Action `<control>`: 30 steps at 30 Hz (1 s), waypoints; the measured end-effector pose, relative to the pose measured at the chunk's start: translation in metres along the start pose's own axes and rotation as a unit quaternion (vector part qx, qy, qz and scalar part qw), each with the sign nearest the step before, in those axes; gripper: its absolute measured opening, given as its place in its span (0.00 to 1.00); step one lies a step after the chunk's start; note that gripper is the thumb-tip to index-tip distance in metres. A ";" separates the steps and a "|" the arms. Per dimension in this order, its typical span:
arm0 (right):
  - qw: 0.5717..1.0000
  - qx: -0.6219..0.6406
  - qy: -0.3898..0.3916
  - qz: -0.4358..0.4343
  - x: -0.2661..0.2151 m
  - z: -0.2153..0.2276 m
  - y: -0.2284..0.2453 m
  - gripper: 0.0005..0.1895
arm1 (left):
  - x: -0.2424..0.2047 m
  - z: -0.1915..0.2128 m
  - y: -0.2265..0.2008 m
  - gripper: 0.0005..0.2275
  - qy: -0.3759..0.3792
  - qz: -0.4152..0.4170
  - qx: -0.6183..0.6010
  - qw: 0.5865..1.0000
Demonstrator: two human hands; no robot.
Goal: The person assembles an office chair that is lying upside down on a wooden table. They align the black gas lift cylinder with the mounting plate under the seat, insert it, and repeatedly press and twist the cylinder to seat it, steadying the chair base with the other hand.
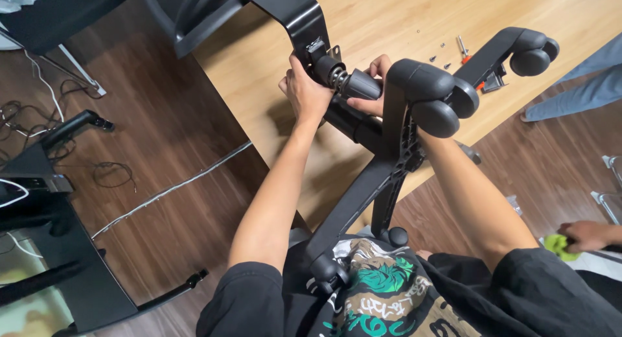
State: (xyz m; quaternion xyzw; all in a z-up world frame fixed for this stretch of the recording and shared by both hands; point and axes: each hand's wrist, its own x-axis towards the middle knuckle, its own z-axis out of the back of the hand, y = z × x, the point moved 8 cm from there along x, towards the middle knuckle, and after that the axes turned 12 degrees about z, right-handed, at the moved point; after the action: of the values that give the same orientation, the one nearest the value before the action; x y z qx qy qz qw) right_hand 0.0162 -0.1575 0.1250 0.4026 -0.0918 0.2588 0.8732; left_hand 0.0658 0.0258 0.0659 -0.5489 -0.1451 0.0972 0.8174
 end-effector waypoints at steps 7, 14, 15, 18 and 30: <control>0.998 0.047 0.001 -0.031 0.002 -0.001 -0.001 0.35 | 0.000 -0.002 0.002 0.37 -0.007 -0.007 0.000 1.000; 0.967 -0.073 0.118 -0.212 0.030 -0.012 -0.003 0.31 | 0.000 -0.008 0.011 0.34 -0.001 -0.007 0.010 1.000; 0.952 -0.065 0.135 -0.267 0.034 -0.014 -0.005 0.30 | 0.001 -0.008 0.012 0.35 0.008 -0.011 0.018 1.000; 0.948 0.025 0.124 -0.292 0.036 -0.022 -0.011 0.32 | 0.002 -0.003 0.008 0.37 0.022 -0.025 -0.013 0.999; 0.819 0.341 0.071 -0.455 0.012 -0.048 -0.051 0.38 | 0.043 -0.030 0.067 0.18 0.398 0.158 -0.145 0.892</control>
State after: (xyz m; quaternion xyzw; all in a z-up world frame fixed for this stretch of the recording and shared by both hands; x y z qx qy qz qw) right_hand 0.0512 -0.1444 0.0647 0.6515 0.2581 -0.1253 0.7023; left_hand 0.1165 0.0390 -0.0012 -0.6698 0.2686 -0.0236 0.6918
